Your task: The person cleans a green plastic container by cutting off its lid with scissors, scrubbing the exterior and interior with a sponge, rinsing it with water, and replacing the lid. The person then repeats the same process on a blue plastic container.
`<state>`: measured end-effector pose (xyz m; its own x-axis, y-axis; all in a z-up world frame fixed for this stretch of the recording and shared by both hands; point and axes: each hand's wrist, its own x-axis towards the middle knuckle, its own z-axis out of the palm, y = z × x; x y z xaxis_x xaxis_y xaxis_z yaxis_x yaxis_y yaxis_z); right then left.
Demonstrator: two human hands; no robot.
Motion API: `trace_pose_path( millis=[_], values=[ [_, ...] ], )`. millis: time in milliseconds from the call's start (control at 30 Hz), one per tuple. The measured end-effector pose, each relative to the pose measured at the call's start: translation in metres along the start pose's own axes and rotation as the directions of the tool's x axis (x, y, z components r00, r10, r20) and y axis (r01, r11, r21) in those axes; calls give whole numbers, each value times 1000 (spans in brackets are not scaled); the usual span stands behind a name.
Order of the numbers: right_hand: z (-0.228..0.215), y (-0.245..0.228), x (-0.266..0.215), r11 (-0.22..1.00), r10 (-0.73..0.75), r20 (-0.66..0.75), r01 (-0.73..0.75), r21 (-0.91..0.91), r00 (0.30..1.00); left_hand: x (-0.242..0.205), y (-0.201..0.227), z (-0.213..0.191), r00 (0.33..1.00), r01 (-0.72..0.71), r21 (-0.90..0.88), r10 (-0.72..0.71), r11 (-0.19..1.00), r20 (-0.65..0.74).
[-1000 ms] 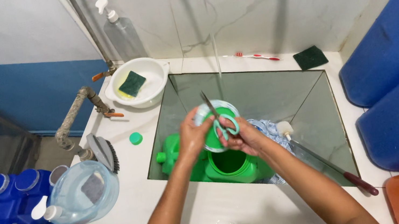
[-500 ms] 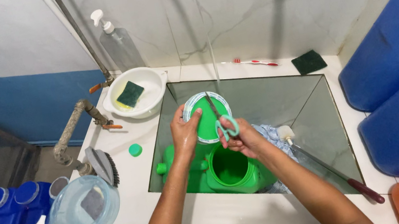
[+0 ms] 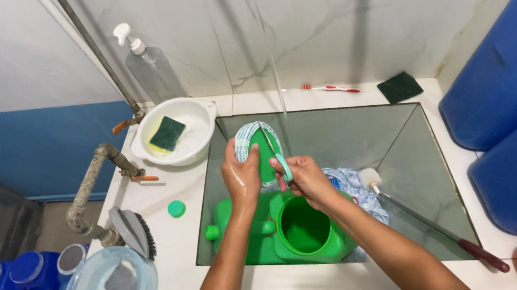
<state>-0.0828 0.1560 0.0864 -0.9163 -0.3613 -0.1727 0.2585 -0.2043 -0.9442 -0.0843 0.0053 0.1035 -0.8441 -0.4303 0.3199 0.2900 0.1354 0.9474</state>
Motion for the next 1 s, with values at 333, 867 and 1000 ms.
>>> trace_pose_path(
  millis=[333,867,1000],
  values=[
    [-71,-31,50,648,-623,142,610,-456,769,-17,-35,-1,982,84,-21,-80,996,169],
    [-110,23,111,795,-579,-288,450,-407,763,18,-16,-31,816,38,202,-147,979,559],
    [-185,60,141,648,-652,-497,80,-758,573,22,-32,-50,875,114,-282,39,953,483]
  ],
)
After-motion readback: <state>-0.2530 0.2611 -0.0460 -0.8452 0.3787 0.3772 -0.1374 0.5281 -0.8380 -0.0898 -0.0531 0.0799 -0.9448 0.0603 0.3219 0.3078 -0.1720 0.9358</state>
